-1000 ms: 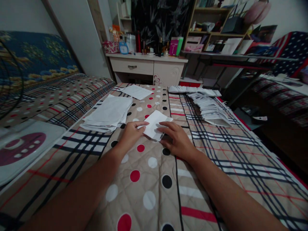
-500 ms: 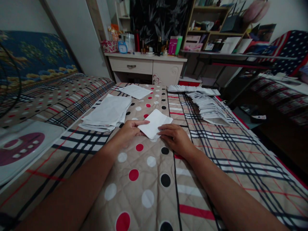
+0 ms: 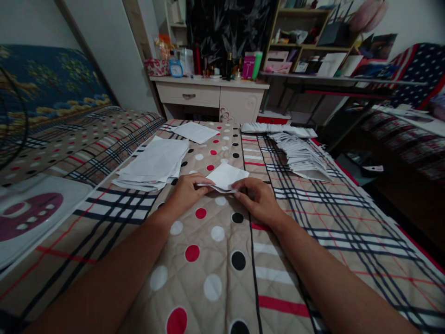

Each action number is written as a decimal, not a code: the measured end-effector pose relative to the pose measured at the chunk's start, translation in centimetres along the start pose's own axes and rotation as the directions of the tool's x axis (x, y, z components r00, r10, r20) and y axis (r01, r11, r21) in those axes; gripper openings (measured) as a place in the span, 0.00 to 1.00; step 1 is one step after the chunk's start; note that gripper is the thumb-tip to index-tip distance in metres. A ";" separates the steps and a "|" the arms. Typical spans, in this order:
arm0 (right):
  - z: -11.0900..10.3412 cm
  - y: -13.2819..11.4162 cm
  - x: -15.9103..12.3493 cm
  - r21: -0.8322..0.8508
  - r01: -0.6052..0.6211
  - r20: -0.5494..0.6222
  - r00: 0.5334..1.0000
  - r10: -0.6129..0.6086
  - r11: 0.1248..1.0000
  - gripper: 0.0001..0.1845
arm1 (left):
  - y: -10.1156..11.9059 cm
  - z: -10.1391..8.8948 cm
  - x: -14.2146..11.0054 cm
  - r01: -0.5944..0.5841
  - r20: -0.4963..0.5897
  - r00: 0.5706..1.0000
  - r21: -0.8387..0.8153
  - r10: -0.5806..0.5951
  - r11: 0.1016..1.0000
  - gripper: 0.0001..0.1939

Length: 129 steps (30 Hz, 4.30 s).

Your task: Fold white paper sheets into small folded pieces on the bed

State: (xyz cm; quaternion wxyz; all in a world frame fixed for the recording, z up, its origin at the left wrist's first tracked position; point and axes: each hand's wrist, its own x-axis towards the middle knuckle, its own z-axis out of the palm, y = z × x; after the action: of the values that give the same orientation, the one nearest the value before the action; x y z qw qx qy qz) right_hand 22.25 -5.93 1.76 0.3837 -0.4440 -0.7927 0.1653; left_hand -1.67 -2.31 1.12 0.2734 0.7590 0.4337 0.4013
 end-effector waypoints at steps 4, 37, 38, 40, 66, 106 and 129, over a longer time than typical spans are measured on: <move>0.1 0.0 0.0 -0.040 0.148 0.005 0.989 -0.148 0.988 0.19 | 0.6 0.3 -0.3 -0.071 -0.086 0.993 0.105 0.080 0.992 0.11; -0.2 -0.6 -0.1 -0.102 0.177 0.014 0.984 -0.176 0.979 0.08 | 0.1 0.6 -0.4 -0.150 0.042 0.989 0.137 0.145 0.979 0.06; -0.1 -0.7 -0.1 -0.087 0.116 -0.050 0.991 -0.121 0.989 0.08 | 0.5 0.5 -0.4 -0.143 -0.006 0.989 0.143 0.145 0.979 0.06; 0.0 -1.1 -0.1 0.033 -0.016 -0.193 0.981 0.022 0.999 0.08 | 1.5 0.4 -0.4 -0.120 -0.129 0.981 0.165 0.142 0.979 0.05; -1.6 -0.3 1.0 0.796 -0.495 0.219 0.772 0.597 0.348 0.18 | 2.4 -0.2 -0.3 -0.076 0.091 0.990 -0.290 0.107 0.954 0.15; 0.3 -1.5 0.0 -0.360 0.001 0.090 0.995 0.034 0.933 0.12 | 0.7 0.6 -0.5 -0.400 0.229 0.913 0.336 0.338 0.853 0.11; 2.0 -2.5 1.1 -0.511 -0.054 0.043 0.995 0.089 0.858 0.08 | 1.8 2.5 -0.1 -0.322 0.229 0.944 0.497 0.236 0.806 0.16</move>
State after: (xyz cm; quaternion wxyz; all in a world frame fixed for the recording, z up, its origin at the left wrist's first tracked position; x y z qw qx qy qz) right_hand 19.00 -6.27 2.48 0.2202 -0.5532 -0.8032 -0.0214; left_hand 1.21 -3.48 1.13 0.0253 0.8892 0.3877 0.2416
